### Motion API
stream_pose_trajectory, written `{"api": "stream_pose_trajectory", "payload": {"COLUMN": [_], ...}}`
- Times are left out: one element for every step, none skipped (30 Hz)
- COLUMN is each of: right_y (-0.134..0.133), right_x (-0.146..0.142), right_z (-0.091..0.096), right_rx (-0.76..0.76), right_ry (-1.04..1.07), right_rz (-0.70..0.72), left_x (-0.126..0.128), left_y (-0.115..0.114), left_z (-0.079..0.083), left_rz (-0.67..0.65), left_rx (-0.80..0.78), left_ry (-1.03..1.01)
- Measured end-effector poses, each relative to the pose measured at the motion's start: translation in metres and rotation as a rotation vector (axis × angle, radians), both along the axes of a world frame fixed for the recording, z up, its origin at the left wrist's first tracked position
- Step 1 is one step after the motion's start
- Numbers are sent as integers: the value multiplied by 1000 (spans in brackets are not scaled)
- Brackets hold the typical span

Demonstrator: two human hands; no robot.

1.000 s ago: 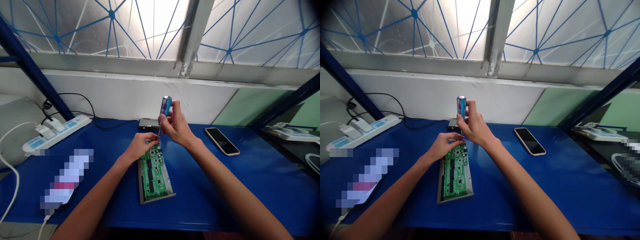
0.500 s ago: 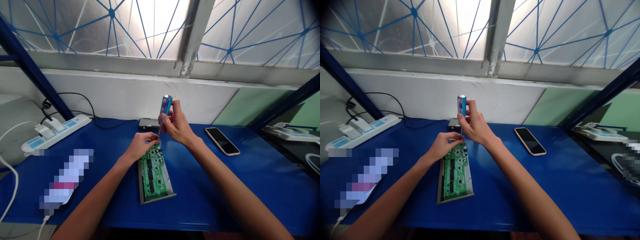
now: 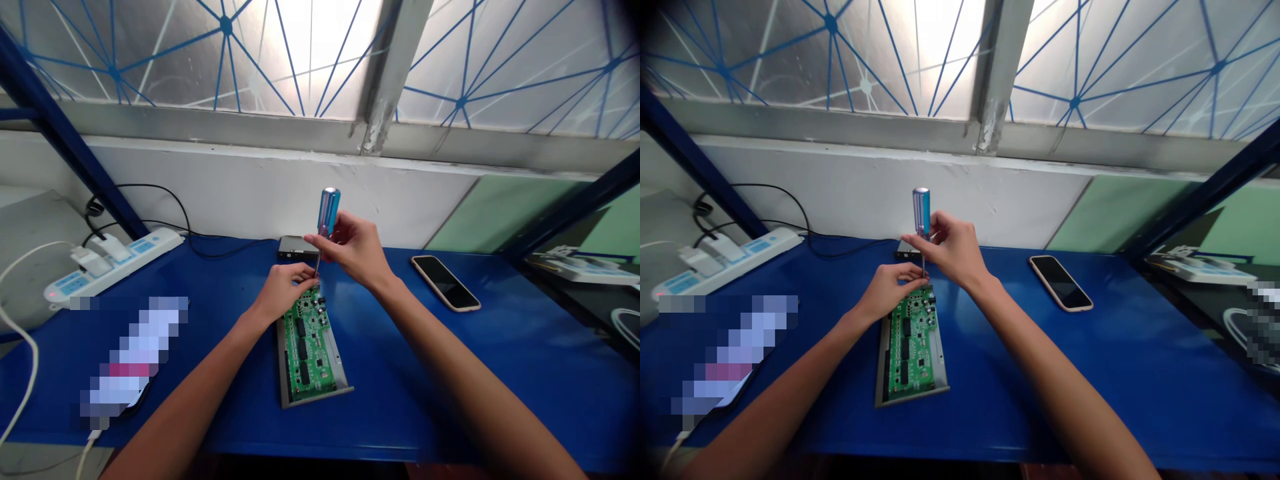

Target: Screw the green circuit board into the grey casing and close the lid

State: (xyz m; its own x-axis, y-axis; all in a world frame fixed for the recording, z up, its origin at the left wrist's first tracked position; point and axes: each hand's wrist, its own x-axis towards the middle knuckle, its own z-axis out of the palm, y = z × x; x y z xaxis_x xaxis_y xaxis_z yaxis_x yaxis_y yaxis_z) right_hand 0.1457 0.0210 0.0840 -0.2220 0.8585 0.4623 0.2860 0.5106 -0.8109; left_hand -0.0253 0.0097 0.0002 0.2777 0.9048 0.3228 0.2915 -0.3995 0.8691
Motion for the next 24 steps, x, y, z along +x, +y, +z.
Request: {"api": "stream_pose_trajectory", "payload": {"right_y": [0, 0, 0, -1, -2, -3, -4, -4, -4, -4, -3, -2, -1, 0, 0, 0, 0, 0, -1, -1, -2, -3, -3, -4], "right_x": [0, 1, 1, 1, 1, 2, 1, 1, 0, 0, -1, -1, -2, -2, -2, -2, -2, -1, 0, 1, 1, 2, 2, 2], "right_z": [0, 0, 0, 1, 2, 4, 4, 4, 4, 3, 2, 1, 0, -1, -1, -1, 0, 2, 4, 6, 8, 9, 10, 9], "right_rx": [-19, -39, -59, -77, -92, -104, -112, -112, -105, -92, -77, -67, -63, -68, -79, -92, -106, -121, -136, -153, -169, -182, -189, -188], "right_ry": [17, 26, 28, 25, 17, 10, 5, 6, 14, 28, 47, 68, 87, 104, 118, 131, 138, 141, 136, 127, 111, 95, 82, 72], "right_rz": [1, 21, 59, 106, 154, 193, 217, 223, 211, 183, 147, 111, 84, 69, 68, 79, 97, 123, 159, 203, 254, 302, 334, 338], "left_x": [0, 0, 0, 0, 0, 0, 0, 0, 0, 0, 0, 1, 1, 1, 1, 1, 1, 1, 1, 2, 2, 2, 3, 3], "left_y": [0, 1, 1, 1, 1, 2, 2, 2, 2, 2, 2, 2, 3, 3, 3, 3, 2, 2, 1, 1, 1, 0, 0, 0], "left_z": [-1, -1, -2, -3, -3, -4, -4, -4, -4, -5, -5, -5, -5, -6, -6, -6, -5, -5, -4, -4, -3, -3, -2, -2], "left_rz": [3, 7, 12, 17, 24, 30, 35, 39, 45, 49, 53, 58, 60, 61, 62, 64, 67, 68, 69, 70, 68, 67, 67, 67], "left_rx": [4, 6, 7, 7, 6, 6, 8, 11, 15, 18, 21, 24, 26, 30, 33, 36, 36, 33, 29, 25, 22, 21, 20, 22], "left_ry": [0, 0, 0, 2, 7, 12, 17, 21, 25, 29, 31, 33, 34, 33, 32, 29, 26, 22, 18, 13, 9, 5, 1, -2]}}
